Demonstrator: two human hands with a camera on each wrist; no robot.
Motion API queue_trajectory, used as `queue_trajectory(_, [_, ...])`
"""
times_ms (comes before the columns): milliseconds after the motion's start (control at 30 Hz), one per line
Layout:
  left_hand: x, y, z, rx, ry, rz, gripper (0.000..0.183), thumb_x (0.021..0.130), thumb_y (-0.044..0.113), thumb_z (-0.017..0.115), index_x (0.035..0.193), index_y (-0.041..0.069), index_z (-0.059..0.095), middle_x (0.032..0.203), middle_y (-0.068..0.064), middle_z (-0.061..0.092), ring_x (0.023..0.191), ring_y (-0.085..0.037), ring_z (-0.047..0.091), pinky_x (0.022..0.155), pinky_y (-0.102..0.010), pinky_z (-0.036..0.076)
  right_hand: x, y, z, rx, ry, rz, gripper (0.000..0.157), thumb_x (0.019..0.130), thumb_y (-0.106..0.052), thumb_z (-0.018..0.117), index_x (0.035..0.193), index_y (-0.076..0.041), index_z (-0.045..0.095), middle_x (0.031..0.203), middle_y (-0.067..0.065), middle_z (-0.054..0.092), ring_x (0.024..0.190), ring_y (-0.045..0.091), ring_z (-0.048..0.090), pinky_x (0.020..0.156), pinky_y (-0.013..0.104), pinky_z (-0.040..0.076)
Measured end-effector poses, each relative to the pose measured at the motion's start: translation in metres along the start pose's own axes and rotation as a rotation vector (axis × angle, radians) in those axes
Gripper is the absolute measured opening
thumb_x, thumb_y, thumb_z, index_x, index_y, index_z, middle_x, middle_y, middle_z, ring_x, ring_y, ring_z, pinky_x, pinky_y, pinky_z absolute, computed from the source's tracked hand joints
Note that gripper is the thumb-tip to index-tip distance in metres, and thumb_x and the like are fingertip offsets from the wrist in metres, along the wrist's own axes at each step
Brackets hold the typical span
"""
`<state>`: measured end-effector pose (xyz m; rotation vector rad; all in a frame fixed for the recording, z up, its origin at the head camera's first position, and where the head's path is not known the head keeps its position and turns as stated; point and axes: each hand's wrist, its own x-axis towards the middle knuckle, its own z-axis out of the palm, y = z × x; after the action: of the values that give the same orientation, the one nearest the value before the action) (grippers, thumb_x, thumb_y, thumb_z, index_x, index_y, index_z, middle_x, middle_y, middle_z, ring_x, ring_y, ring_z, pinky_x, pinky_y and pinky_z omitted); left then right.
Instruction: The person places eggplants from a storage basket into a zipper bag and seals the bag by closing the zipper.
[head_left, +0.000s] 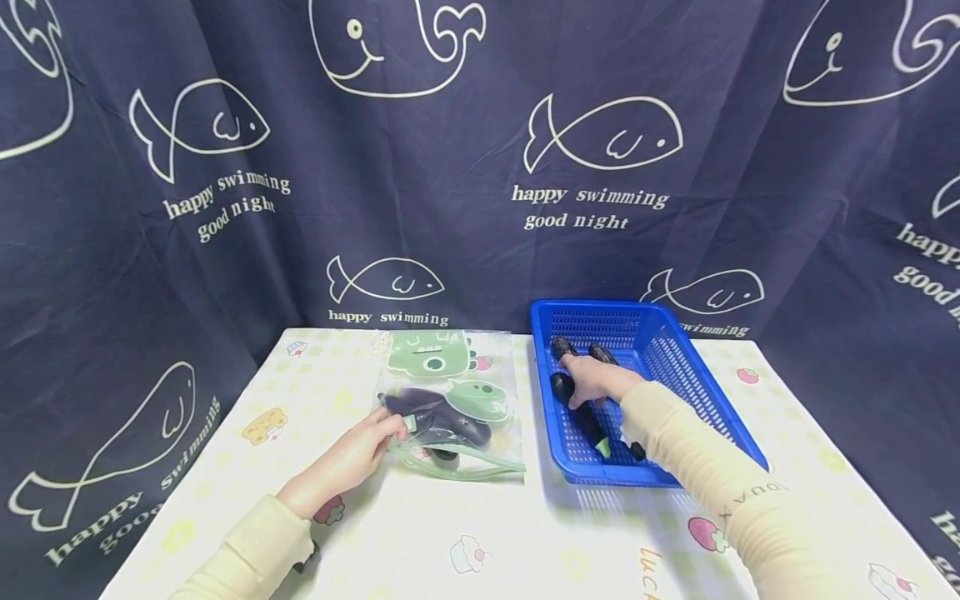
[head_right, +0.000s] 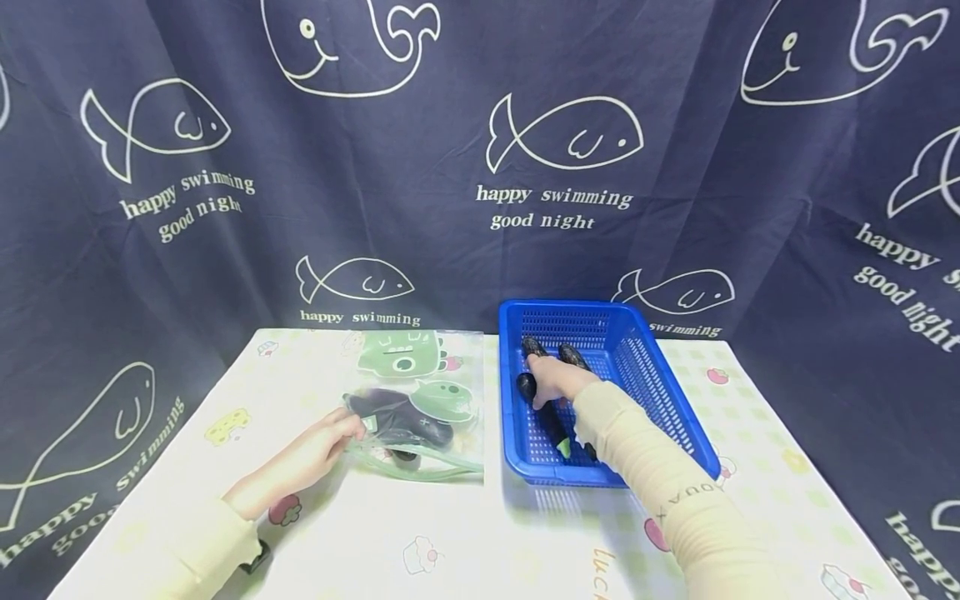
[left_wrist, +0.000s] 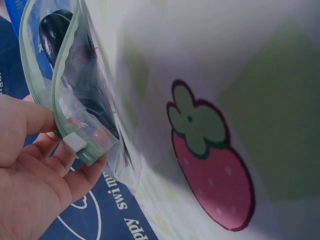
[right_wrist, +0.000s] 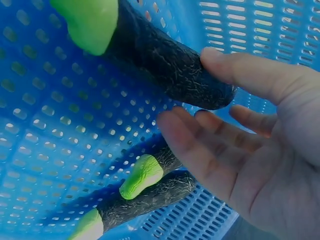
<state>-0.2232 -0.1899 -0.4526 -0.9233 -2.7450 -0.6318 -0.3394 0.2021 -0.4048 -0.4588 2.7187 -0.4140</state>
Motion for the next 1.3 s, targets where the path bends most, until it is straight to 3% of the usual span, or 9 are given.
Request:
queue_trajectory(267, [0.0, 0.001, 0.0, 0.004, 0.008, 0.008, 0.027, 0.085, -0.01, 0.057, 0.094, 0.015, 0.052, 0.088, 0.001, 0.051, 0.079, -0.008, 0.049, 0.07, -0.026, 0.049, -0.004, 0.003, -0.001, 0.101, -0.08, 0.094, 0.076, 0.074, -0.004, 0.077, 0.134, 0.003, 0.03, 0.125, 0.033, 0.045, 0.069, 0.03, 0.064, 0.051, 0.039, 0.056])
queue_trajectory(433, [-0.001, 0.0, 0.001, -0.001, 0.009, 0.005, 0.029, 0.084, -0.011, 0.057, 0.094, 0.016, 0.052, 0.09, 0.004, 0.051, 0.081, -0.009, 0.05, 0.072, -0.027, 0.05, -0.008, 0.006, -0.002, 0.185, -0.142, 0.132, 0.072, 0.079, -0.006, 0.073, 0.136, 0.0, 0.028, 0.119, 0.027, 0.049, 0.076, 0.027, 0.062, 0.057, 0.042, 0.057])
queue_trajectory(600, [-0.001, -0.003, 0.004, 0.003, 0.007, 0.002, 0.029, 0.085, -0.009, 0.058, 0.093, 0.018, 0.052, 0.092, 0.007, 0.051, 0.082, -0.008, 0.052, 0.074, -0.027, 0.051, -0.011, 0.01, 0.0, 0.322, -0.195, 0.154, 0.069, 0.082, -0.005, 0.07, 0.135, -0.004, 0.026, 0.102, 0.022, 0.05, 0.078, 0.029, 0.06, 0.061, 0.043, 0.057])
queue_trajectory(767, [0.0, -0.003, 0.003, 0.002, 0.008, 0.004, 0.028, 0.085, -0.008, 0.057, 0.093, 0.018, 0.052, 0.093, 0.008, 0.051, 0.084, -0.008, 0.053, 0.076, -0.028, 0.052, -0.012, 0.013, 0.001, 0.428, -0.223, 0.172, 0.067, 0.083, -0.004, 0.068, 0.135, -0.006, 0.025, 0.108, 0.023, 0.044, 0.082, 0.032, 0.058, 0.062, 0.043, 0.057])
queue_trajectory(1300, [0.002, 0.001, -0.002, -0.002, -0.013, -0.005, 0.025, 0.086, -0.008, 0.057, 0.093, 0.016, 0.053, 0.092, 0.005, 0.052, 0.084, -0.009, 0.052, 0.076, -0.027, 0.052, -0.008, 0.016, 0.003, 0.479, -0.199, 0.176, 0.068, 0.079, 0.0, 0.068, 0.131, -0.007, 0.025, 0.117, 0.027, 0.04, 0.083, 0.036, 0.058, 0.061, 0.046, 0.057])
